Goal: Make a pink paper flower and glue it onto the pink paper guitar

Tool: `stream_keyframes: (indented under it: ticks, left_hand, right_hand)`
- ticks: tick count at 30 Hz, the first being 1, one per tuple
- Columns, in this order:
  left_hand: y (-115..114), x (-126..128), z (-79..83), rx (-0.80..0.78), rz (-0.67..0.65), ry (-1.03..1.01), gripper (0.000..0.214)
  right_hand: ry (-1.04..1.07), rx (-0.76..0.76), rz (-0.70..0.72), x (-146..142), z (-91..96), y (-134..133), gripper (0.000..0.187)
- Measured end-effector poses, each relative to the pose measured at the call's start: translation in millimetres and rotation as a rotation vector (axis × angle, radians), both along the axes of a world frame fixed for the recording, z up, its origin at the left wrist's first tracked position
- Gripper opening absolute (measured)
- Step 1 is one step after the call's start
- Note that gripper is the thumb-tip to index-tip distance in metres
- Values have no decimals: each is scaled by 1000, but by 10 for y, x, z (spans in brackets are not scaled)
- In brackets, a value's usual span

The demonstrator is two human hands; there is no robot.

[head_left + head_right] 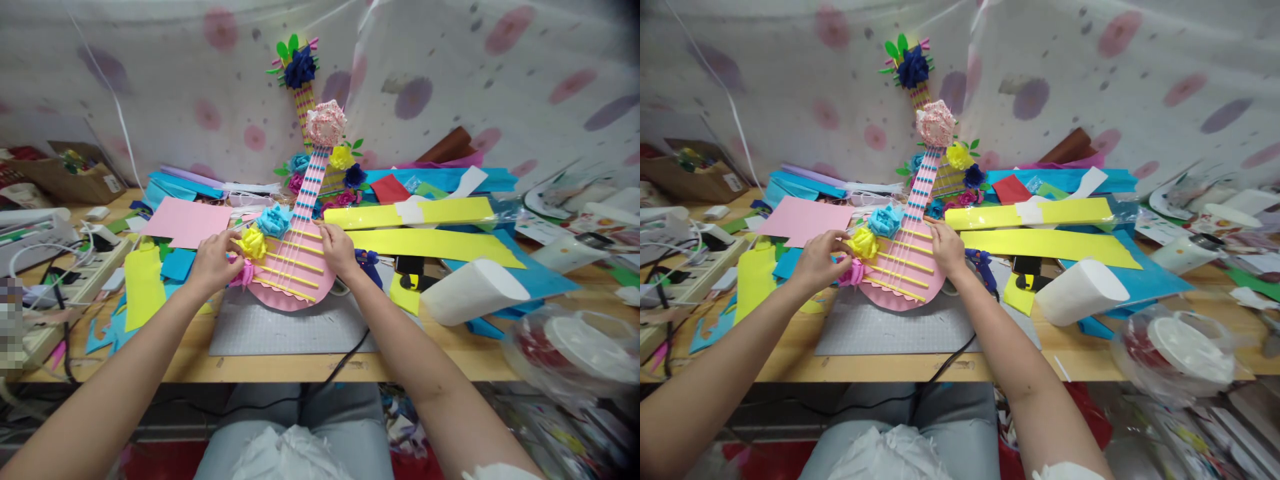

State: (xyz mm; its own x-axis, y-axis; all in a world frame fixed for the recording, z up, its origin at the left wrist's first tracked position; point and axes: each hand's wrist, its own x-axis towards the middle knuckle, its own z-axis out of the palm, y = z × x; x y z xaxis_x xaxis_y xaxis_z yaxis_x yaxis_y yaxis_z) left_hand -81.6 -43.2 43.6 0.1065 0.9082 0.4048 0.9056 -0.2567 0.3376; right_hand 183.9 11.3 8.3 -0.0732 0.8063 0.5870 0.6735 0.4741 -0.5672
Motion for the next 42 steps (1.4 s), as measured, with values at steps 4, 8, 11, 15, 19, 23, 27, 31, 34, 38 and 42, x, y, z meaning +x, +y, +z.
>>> stream_keyframes:
  ticks: [4, 8, 11, 15, 19, 23, 27, 31, 34, 38, 42]
  left_hand:
    - [-11, 16, 13, 7, 21, 35, 34]
    - [-45, 111, 29, 2, 79, 111, 43]
    - [-74, 219, 45, -4, 172, 194, 51]
    - [-98, 344, 69, -17, 276, 295, 51]
    - [-107, 416, 77, -43, 328, 325, 47]
    - [-103, 448, 69, -43, 344, 330, 45]
    - [-100, 452, 52, -28, 358, 334, 43]
    - [-105, 441, 14, 4, 346, 356, 40]
    - [-108, 435, -9, 26, 332, 366, 39]
    - [-99, 394, 21, 15, 290, 239, 42]
    - [-46, 232, 111, -12, 302, -213, 38]
  right_hand:
    - [8, -2, 5, -1, -5, 1, 32]
    - [14, 9, 18, -6, 5, -3, 32]
    - [16, 12, 23, -10, 9, -2, 33]
    - [12, 26, 34, -13, 13, 4, 34]
    - [1, 36, 30, -17, 28, -4, 36]
    - [0, 49, 27, -19, 35, -14, 36]
    - [4, 42, 27, -15, 29, -16, 35]
    - [8, 37, 39, -16, 32, -18, 35]
    - [9, 37, 38, -17, 30, -15, 36]
    - [14, 34, 29, 3, -1, 6, 37]
    - [20, 28, -4, 46, -32, 34, 38]
